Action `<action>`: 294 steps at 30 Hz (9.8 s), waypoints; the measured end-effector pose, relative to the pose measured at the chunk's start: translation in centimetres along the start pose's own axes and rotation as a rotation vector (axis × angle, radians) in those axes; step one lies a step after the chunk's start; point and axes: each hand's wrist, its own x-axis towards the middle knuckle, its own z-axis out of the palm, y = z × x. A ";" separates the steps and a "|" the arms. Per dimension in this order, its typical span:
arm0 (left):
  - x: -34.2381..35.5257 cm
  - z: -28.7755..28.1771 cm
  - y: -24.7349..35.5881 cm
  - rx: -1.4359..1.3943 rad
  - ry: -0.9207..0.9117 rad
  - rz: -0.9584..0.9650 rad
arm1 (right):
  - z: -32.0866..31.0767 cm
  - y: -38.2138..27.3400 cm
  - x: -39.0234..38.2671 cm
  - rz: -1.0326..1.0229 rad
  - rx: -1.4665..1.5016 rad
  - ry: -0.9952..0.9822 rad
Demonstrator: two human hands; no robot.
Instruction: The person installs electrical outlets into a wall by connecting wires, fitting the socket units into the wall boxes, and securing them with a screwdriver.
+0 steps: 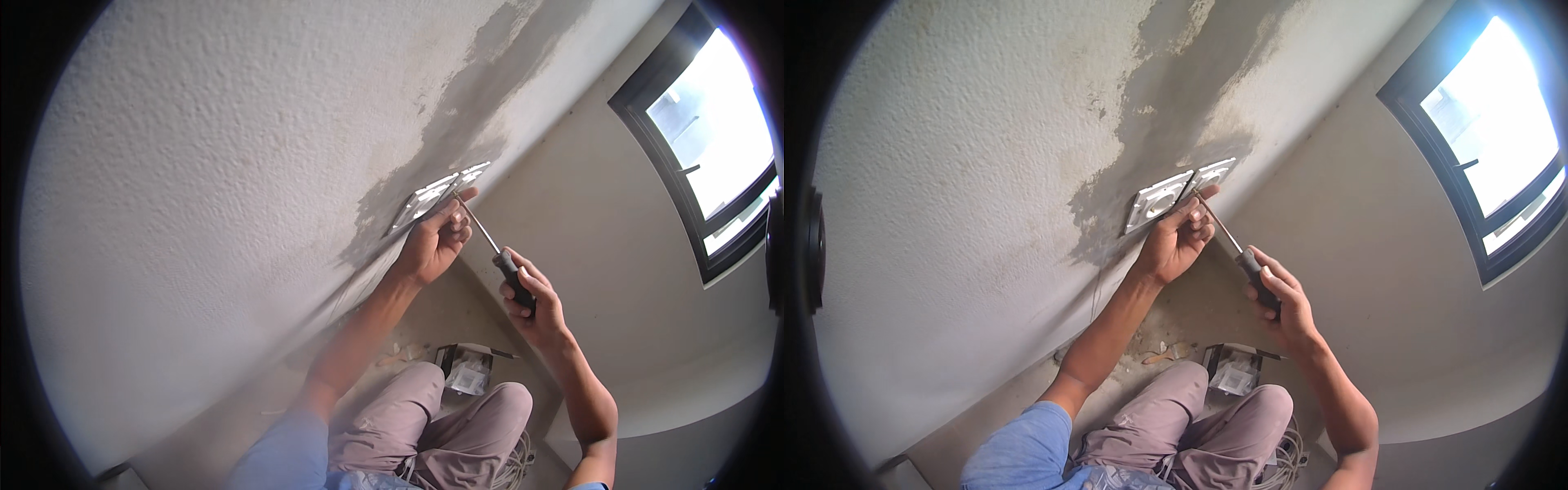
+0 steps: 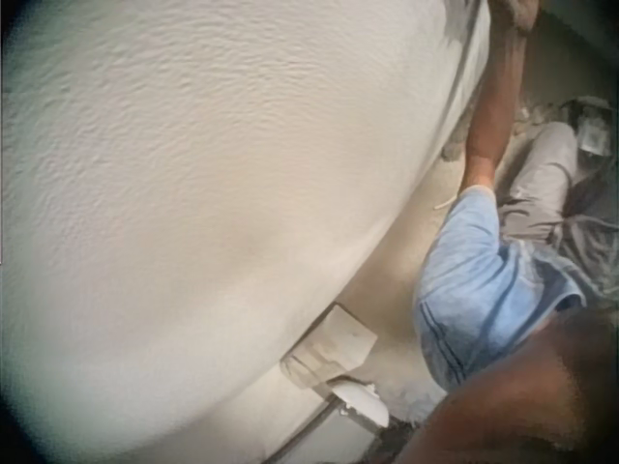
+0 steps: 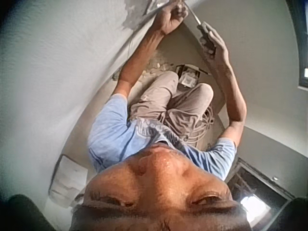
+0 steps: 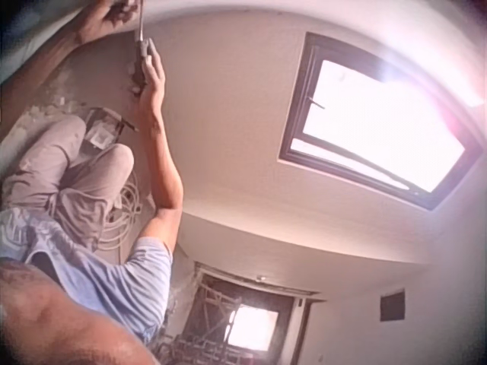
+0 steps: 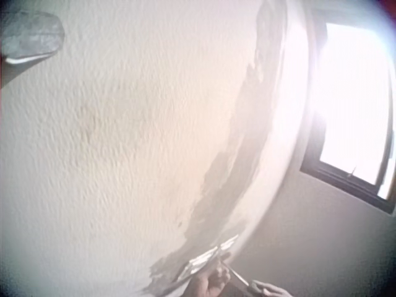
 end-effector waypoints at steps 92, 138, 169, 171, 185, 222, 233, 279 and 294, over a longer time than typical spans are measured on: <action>-14.4 -7.4 -14.5 1.295 1.033 0.005 | 10.2 16.6 -19.6 0.479 1.066 -0.327; 1.5 -0.6 -4.9 1.222 0.452 0.269 | 12.1 15.5 -4.4 -0.107 0.798 0.515; 1.6 0.7 -4.4 0.968 0.404 0.175 | 12.3 16.7 -4.8 -0.139 0.916 0.501; 1.4 0.6 -4.3 0.931 0.410 0.158 | 12.3 16.8 -4.8 -0.137 0.916 0.498; 1.4 -0.1 -4.8 0.887 0.395 0.159 | 11.8 16.5 -4.7 -0.079 0.961 0.501; 3.9 2.6 -5.1 1.124 0.566 0.289 | 6.3 12.3 -2.5 -0.157 0.532 0.434; 4.4 3.1 -4.7 1.012 0.618 0.263 | 3.2 11.5 -1.3 -0.181 0.471 0.358; 4.1 0.3 -6.6 0.905 0.533 0.499 | 2.4 9.0 -1.7 0.044 0.434 0.470; 4.0 -0.4 -6.3 0.787 0.471 0.512 | 3.6 9.6 -2.7 0.141 0.359 0.329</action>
